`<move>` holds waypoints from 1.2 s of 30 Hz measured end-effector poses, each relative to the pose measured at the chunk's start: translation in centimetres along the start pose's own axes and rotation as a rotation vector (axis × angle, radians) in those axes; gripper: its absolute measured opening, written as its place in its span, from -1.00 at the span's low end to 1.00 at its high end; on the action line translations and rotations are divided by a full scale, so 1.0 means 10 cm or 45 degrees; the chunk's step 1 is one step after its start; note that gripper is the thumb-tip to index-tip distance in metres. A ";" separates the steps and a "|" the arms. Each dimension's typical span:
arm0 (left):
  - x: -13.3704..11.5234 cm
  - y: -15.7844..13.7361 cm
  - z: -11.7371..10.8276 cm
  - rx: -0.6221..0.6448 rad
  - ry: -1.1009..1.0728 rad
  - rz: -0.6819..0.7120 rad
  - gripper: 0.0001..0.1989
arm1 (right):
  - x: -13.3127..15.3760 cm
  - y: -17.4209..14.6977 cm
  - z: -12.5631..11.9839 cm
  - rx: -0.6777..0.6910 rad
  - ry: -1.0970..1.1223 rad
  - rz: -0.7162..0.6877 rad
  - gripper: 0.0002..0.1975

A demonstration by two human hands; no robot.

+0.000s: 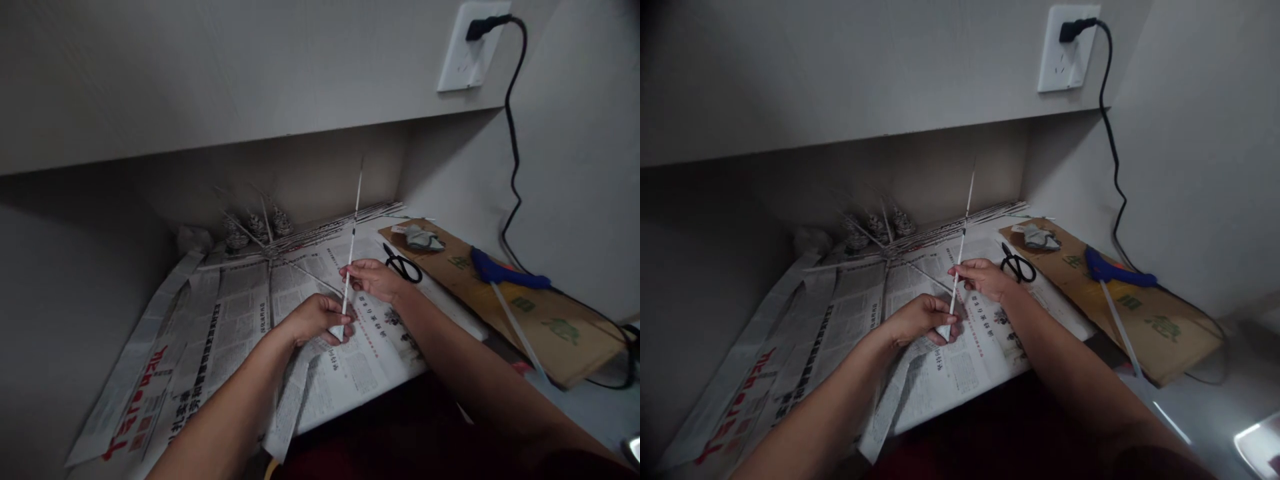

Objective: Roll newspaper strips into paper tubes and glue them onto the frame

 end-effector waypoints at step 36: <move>-0.07 -0.04 -0.02 -0.031 -0.033 0.005 -0.63 | 0.00 -0.05 0.14 0.152 0.031 0.037 -0.70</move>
Point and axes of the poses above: each hand's wrist, its own y-axis towards the middle knuckle, its own z-axis out of the palm, x = y × z, the point moved 10 cm from there along y, towards the middle knuckle, and after that the axes turned 5 degrees about y, right-handed, at the moved point
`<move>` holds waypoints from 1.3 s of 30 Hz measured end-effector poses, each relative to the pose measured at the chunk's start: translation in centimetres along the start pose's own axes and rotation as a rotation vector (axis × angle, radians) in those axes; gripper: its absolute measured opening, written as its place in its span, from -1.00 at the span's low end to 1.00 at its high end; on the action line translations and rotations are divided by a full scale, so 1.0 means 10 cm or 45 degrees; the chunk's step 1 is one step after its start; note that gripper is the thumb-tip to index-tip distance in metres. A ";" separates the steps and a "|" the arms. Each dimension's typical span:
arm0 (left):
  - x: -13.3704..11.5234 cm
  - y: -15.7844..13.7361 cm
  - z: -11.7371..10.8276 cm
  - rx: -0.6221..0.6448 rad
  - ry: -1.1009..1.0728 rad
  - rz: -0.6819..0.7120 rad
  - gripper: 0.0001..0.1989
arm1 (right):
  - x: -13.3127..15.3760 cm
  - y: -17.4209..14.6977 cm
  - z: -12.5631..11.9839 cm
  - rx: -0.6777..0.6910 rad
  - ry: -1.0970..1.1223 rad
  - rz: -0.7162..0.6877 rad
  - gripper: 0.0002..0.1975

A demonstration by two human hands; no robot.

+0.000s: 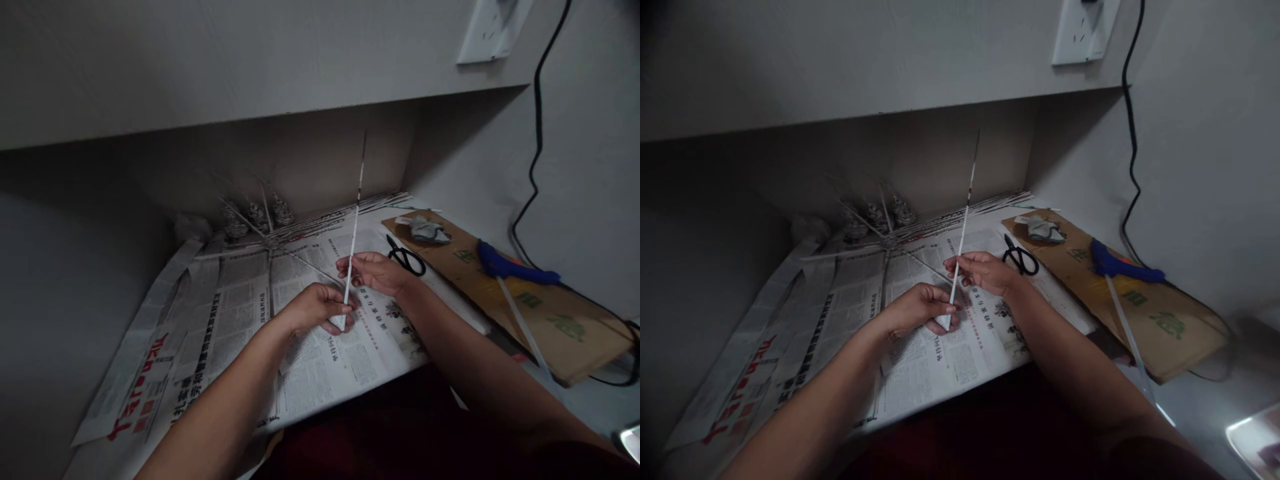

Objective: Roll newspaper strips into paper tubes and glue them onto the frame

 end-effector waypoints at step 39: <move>-0.09 -0.05 -0.43 -0.341 -0.091 0.062 -0.63 | 0.01 -0.01 0.04 0.007 -0.220 -0.021 -0.71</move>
Point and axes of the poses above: each hand's wrist, its own y-axis towards the middle knuckle, its own z-axis out of the palm, x = y × z, the point moved 10 cm from there along y, towards the middle knuckle, and after that the axes turned 5 degrees about y, right-handed, at the moved point
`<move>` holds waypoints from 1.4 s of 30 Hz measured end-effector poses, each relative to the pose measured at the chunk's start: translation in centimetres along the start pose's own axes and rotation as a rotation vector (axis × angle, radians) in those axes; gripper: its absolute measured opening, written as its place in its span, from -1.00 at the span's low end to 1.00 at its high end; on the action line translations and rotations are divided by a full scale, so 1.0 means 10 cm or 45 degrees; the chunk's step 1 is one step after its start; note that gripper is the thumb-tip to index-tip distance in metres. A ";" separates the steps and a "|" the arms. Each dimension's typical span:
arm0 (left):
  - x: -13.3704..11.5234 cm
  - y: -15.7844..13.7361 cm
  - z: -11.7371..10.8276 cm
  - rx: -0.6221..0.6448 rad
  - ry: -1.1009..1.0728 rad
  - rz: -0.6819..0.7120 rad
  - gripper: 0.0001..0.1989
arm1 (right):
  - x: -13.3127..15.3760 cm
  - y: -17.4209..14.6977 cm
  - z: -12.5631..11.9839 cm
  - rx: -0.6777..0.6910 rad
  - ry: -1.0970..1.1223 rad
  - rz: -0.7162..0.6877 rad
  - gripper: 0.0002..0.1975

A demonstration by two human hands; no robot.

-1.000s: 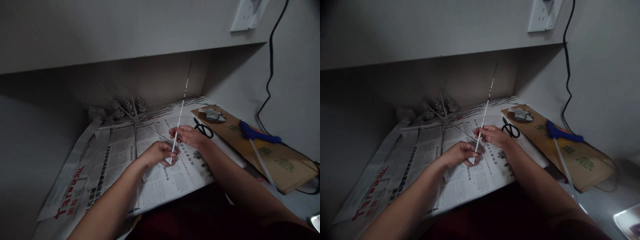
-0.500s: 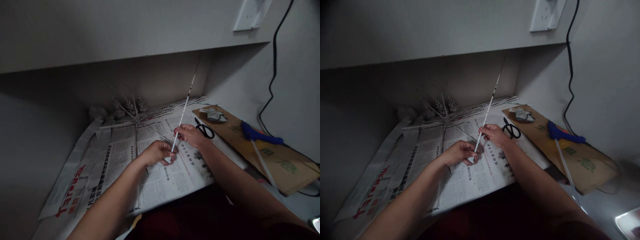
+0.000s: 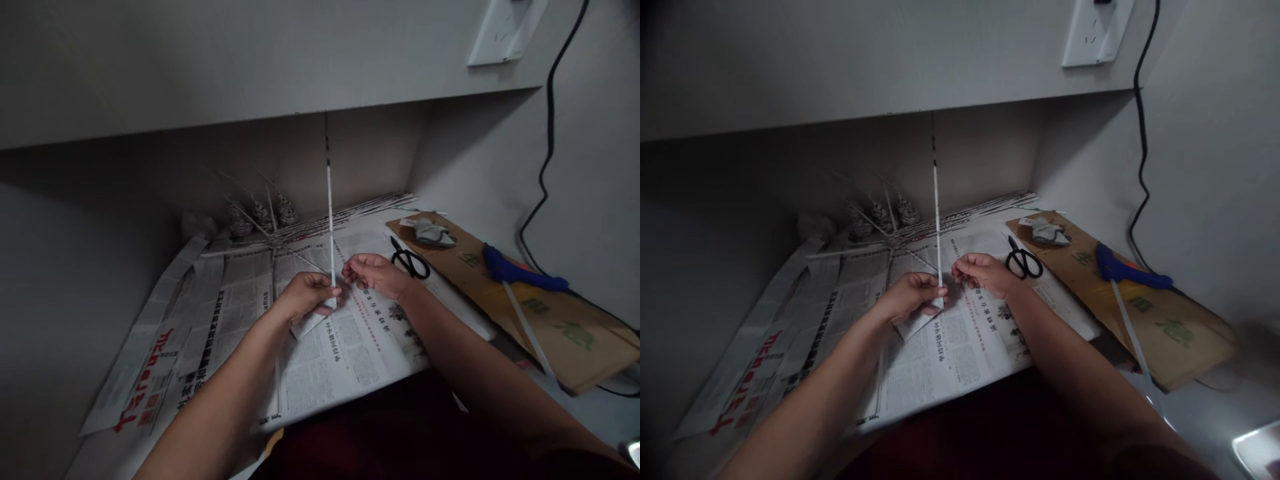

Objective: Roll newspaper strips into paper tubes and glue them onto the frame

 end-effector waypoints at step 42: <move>0.17 0.00 0.29 0.193 0.099 -0.072 -0.68 | -0.01 0.01 0.04 -0.093 -0.005 -0.037 -0.70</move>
Point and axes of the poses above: each hand's wrist, its own y-axis towards the middle knuckle, its own z-axis out of the palm, x = y × z, the point moved 10 cm from there along y, towards the middle knuckle, and after that the axes turned 5 degrees about y, right-handed, at the moved point
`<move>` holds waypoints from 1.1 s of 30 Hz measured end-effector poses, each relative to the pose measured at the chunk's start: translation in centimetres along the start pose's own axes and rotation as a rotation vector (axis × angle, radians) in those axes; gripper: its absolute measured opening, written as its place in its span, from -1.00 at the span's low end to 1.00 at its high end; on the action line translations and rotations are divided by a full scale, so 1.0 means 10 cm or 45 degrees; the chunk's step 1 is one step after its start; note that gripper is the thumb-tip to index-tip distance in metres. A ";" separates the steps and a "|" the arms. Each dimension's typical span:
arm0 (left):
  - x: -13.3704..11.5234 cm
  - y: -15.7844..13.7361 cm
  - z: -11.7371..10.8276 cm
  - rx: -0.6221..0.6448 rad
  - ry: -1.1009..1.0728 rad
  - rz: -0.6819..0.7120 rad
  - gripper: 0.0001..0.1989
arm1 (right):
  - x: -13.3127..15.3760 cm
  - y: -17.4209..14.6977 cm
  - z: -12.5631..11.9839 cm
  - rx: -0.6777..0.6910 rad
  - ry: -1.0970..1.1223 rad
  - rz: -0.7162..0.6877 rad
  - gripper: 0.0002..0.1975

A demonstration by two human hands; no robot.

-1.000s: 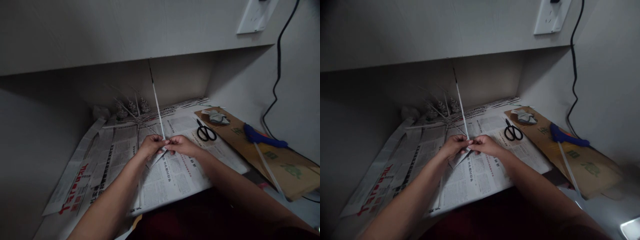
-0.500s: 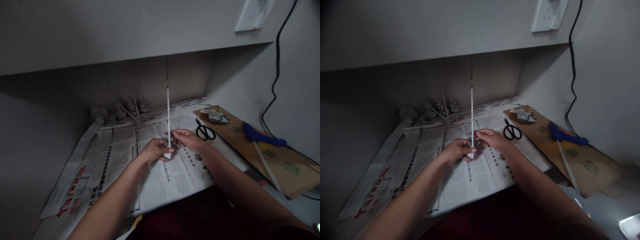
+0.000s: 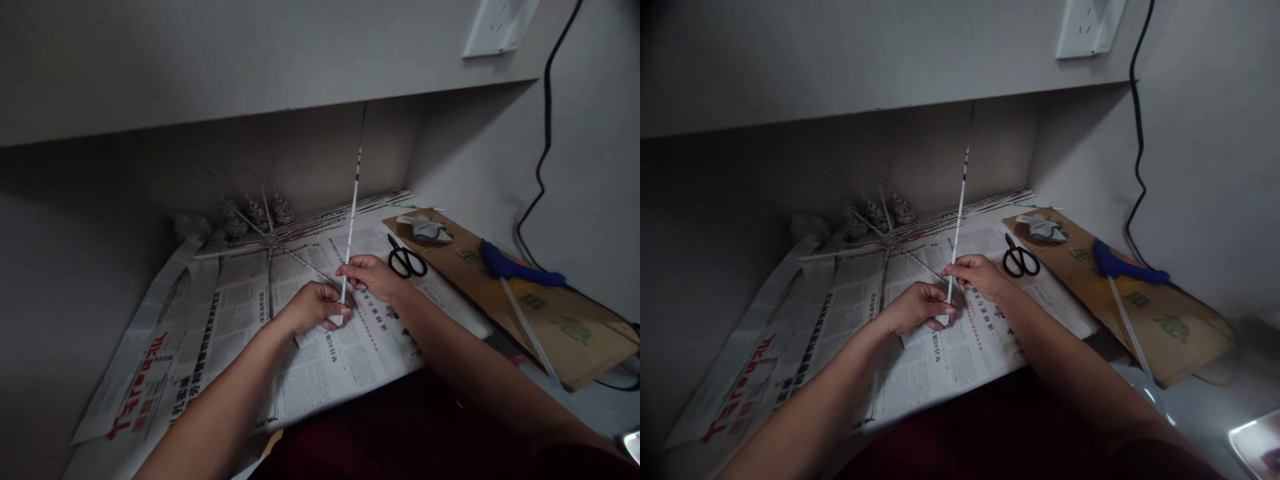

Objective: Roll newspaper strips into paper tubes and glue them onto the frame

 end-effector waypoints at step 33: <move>0.04 -0.04 0.15 0.174 0.050 -0.049 -0.59 | 0.05 0.00 -0.08 -0.028 0.140 -0.021 -0.70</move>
Point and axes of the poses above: each hand's wrist, its own y-axis towards the middle knuckle, its own z-axis out of the palm, x = y × z, the point moved 10 cm from there along y, towards the middle knuckle, and after that the axes turned 5 degrees about y, right-handed, at the moved point
